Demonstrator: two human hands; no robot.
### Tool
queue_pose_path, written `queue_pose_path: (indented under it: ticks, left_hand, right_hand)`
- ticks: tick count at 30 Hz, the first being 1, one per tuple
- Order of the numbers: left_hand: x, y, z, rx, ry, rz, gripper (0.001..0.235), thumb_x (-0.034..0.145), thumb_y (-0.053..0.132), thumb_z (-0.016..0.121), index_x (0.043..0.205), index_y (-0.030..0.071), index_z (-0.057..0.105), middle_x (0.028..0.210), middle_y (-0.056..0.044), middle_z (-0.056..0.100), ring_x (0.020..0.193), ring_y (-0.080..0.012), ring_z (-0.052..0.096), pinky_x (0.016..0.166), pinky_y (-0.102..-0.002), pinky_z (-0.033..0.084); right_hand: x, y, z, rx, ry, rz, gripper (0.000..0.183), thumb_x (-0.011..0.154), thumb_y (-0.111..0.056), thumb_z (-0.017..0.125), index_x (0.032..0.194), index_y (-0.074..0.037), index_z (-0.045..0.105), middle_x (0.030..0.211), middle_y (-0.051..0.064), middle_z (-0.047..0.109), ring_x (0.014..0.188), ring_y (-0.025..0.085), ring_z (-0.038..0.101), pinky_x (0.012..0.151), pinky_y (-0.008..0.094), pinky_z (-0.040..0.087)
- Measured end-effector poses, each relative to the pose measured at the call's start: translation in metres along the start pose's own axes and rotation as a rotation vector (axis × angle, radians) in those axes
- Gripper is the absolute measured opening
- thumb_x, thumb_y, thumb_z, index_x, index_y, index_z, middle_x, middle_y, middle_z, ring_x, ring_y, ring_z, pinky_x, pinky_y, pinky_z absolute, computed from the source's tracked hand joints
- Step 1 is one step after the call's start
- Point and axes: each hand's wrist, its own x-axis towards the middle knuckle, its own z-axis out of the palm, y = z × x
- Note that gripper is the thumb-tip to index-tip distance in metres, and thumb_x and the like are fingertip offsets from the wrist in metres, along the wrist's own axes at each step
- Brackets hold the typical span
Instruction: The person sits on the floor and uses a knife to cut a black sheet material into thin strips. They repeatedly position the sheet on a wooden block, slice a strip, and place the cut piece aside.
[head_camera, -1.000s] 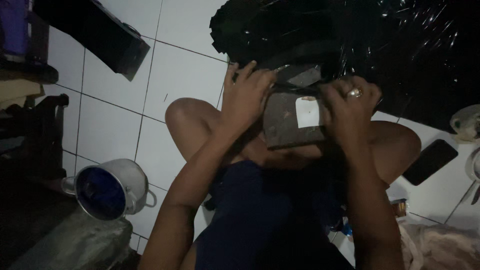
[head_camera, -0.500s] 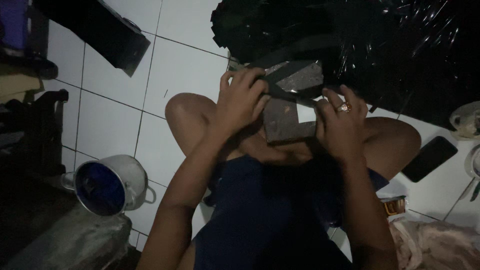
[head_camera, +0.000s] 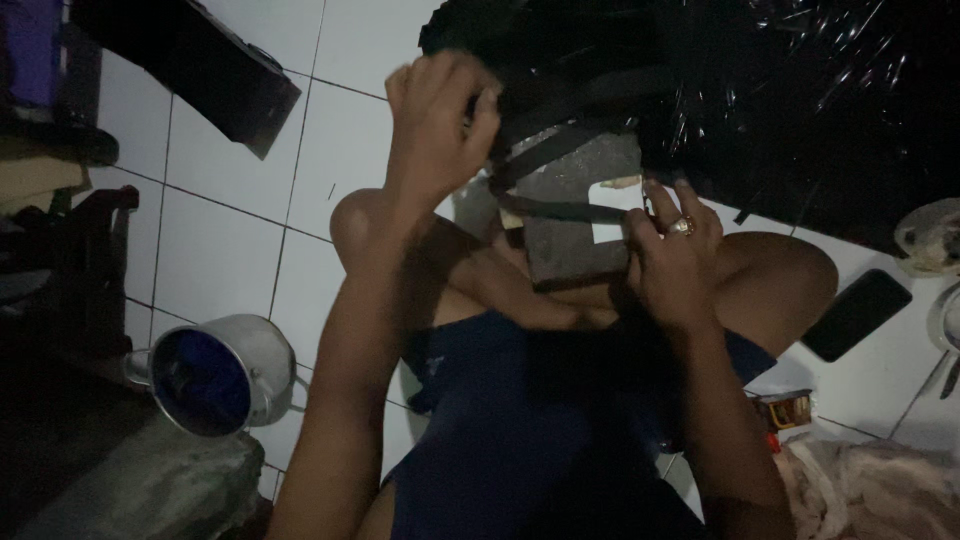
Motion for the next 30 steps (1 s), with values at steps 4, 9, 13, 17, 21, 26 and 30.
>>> queue_pose_path:
  ticks: [4,9,13,17,21,26,30]
  left_hand:
    - [0.016,0.013,0.002,0.187,0.058,0.230,0.015,0.094,0.019,0.071,0.108,0.012,0.070,0.138,-0.015,0.058,0.134,-0.0365,0.047,0.113,-0.056,0.024]
    - [-0.019,0.063,0.052,0.041,-0.074,0.253,0.030,0.095,0.024,0.070,0.120,0.007,0.069,0.137,-0.019,0.055,0.128,-0.0372,0.052,0.110,-0.060,0.033]
    - [-0.056,0.089,0.092,-0.178,-0.241,0.212,0.036,0.098,0.028,0.069,0.129,0.009,0.066,0.127,-0.012,0.060,0.119,-0.0307,0.059,0.101,-0.048,0.049]
    - [-0.067,0.087,0.115,-0.124,-0.273,0.159,0.039,0.095,0.026,0.070,0.130,0.009,0.067,0.120,-0.011,0.061,0.111,-0.0291,0.059,0.094,-0.044,0.050]
    - [-0.064,0.078,0.119,-0.109,-0.401,0.143,0.031,0.097,0.027,0.071,0.123,0.011,0.069,0.116,-0.009,0.061,0.110,-0.0245,0.060,0.094,-0.041,0.051]
    - [-0.069,0.079,0.103,-0.301,-0.367,0.011,0.028,0.095,0.022,0.071,0.122,0.013,0.071,0.114,-0.009,0.058,0.109,-0.0266,0.059,0.094,-0.040,0.050]
    - [-0.062,0.084,0.094,-0.335,-0.331,0.014,0.032,0.095,0.019,0.069,0.127,0.012,0.070,0.115,-0.008,0.058,0.111,-0.0263,0.058,0.097,-0.041,0.048]
  right_hand:
    - [-0.006,-0.003,0.001,-0.075,-0.040,-0.016,0.046,0.084,-0.010,0.075,0.129,-0.013,0.069,0.147,0.011,0.057,0.141,0.037,0.044,0.112,0.057,0.033]
    - [-0.010,0.012,0.001,0.291,0.110,0.019,0.033,0.100,-0.010,0.069,0.133,-0.009,0.066,0.141,0.017,0.063,0.134,0.036,0.057,0.111,0.053,0.046]
    - [-0.008,0.027,-0.007,0.489,0.001,0.322,0.032,0.107,-0.012,0.059,0.138,-0.007,0.066,0.130,0.022,0.067,0.102,0.033,0.070,0.083,0.043,0.058]
    - [0.001,0.025,-0.012,0.587,-0.096,0.377,0.028,0.104,-0.017,0.061,0.130,-0.008,0.066,0.121,0.017,0.070,0.094,0.028,0.073,0.077,0.036,0.060]
    - [0.005,0.018,-0.019,0.456,-0.028,0.215,0.024,0.102,-0.014,0.067,0.124,-0.006,0.071,0.114,0.017,0.072,0.099,0.031,0.070,0.081,0.042,0.058]
    - [0.014,0.020,-0.022,0.376,-0.080,0.133,0.020,0.100,-0.011,0.069,0.120,-0.008,0.073,0.109,0.015,0.073,0.099,0.029,0.069,0.084,0.042,0.055]
    - [0.022,0.027,-0.025,0.329,-0.062,0.016,0.015,0.098,-0.011,0.073,0.113,-0.008,0.075,0.107,0.011,0.075,0.098,0.029,0.070,0.090,0.043,0.052]
